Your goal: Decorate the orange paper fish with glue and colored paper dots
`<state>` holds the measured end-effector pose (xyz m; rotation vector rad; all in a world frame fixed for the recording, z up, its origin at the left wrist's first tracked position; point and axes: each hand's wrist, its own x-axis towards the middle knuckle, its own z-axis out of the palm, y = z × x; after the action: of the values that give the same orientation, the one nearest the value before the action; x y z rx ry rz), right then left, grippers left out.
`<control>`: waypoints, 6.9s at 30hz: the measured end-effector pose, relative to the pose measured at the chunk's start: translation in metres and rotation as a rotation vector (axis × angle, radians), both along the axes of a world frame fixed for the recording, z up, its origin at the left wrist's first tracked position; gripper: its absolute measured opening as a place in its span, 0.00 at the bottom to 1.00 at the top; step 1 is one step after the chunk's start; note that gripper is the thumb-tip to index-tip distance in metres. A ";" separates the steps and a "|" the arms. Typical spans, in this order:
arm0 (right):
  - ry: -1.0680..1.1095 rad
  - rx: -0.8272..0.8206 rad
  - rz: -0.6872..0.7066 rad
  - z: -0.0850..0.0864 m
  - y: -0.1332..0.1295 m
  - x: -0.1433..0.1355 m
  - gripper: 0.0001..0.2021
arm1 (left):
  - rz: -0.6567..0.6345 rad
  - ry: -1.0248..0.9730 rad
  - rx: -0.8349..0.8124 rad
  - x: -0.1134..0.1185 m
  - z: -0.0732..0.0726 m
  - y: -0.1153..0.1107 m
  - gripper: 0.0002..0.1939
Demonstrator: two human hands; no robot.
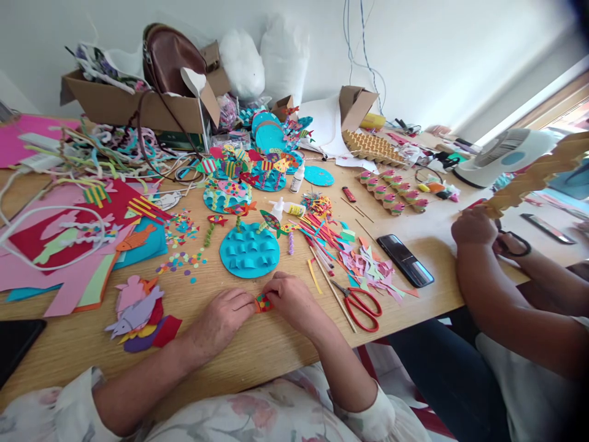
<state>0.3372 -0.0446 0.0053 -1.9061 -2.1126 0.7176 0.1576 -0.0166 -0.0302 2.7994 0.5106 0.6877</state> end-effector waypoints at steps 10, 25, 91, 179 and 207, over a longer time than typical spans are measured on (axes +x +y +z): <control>0.006 -0.005 0.005 -0.001 0.000 -0.004 0.12 | -0.008 -0.008 -0.012 -0.001 0.001 -0.001 0.17; -0.012 -0.005 -0.023 0.003 -0.001 -0.002 0.12 | 0.003 0.016 -0.016 0.000 -0.002 -0.001 0.17; 0.149 0.215 -0.177 0.000 -0.038 0.009 0.09 | 0.081 0.208 -0.081 -0.020 0.022 -0.001 0.12; 0.278 0.511 -0.262 -0.043 -0.072 0.015 0.08 | 0.492 0.454 -0.268 -0.107 0.035 0.107 0.10; 0.327 0.453 -0.292 -0.037 -0.072 0.012 0.08 | 0.376 0.503 -0.228 -0.062 0.020 0.127 0.06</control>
<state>0.3494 -0.1165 -0.0313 -1.6629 -1.5883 0.4078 0.0958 0.1101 -0.0103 2.6623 1.1441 -0.0396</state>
